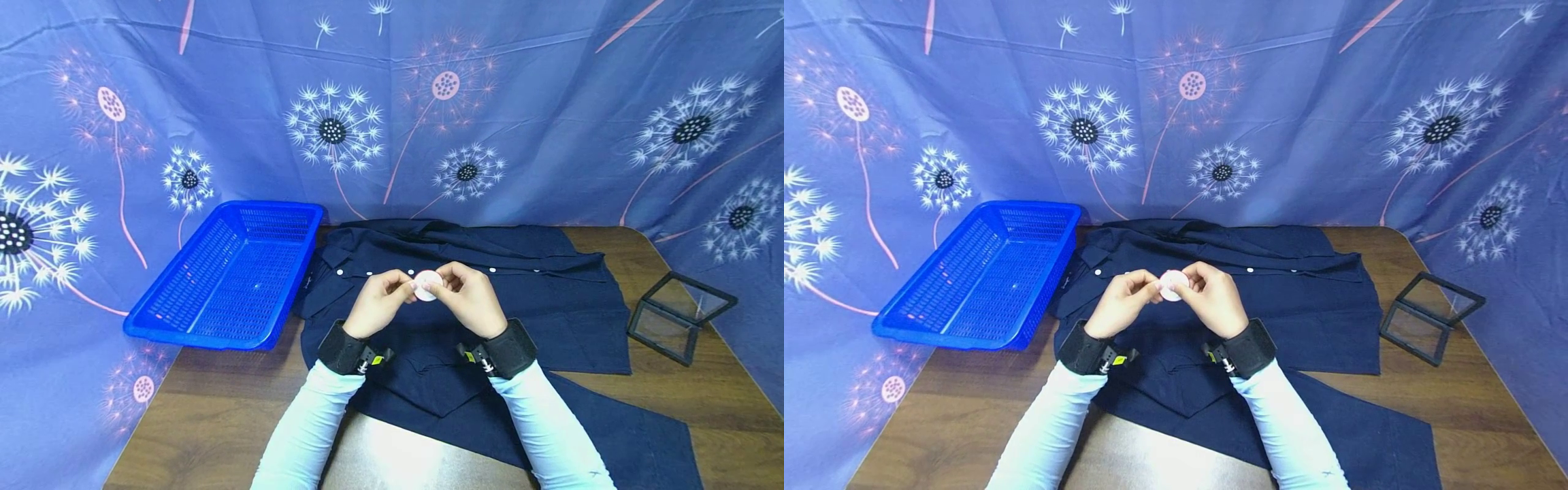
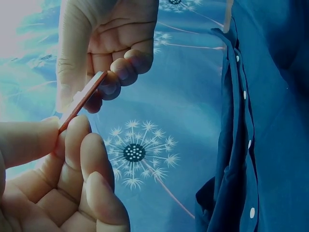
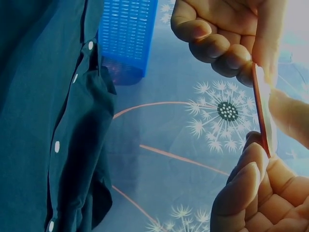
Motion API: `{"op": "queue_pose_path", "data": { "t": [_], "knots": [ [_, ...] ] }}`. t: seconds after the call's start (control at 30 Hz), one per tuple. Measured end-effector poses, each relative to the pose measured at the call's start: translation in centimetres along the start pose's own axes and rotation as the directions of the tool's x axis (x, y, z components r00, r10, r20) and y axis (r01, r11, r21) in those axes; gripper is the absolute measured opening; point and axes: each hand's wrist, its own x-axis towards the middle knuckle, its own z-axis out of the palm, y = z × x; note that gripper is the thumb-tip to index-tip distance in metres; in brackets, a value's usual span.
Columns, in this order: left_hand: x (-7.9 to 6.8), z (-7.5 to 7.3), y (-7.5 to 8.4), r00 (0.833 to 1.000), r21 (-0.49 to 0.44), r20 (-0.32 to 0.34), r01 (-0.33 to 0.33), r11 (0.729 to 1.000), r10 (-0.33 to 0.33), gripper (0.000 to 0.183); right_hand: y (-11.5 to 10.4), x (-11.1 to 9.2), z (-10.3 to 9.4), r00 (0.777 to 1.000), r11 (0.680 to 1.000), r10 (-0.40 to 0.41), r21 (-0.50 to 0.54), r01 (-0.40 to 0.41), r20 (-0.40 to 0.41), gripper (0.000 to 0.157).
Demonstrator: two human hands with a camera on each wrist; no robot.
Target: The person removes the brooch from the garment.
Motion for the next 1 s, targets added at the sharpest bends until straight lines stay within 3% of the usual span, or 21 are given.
{"op": "queue_pose_path", "data": {
  "t": [1.0],
  "knots": [
    [-0.17,0.02,-0.33,0.998,-0.052,-0.017,0.051,0.997,-0.052,0.018,0.42,0.02,0.13,1.000,1.000,0.006,0.003,-0.006,0.015,0.015]
  ]
}}
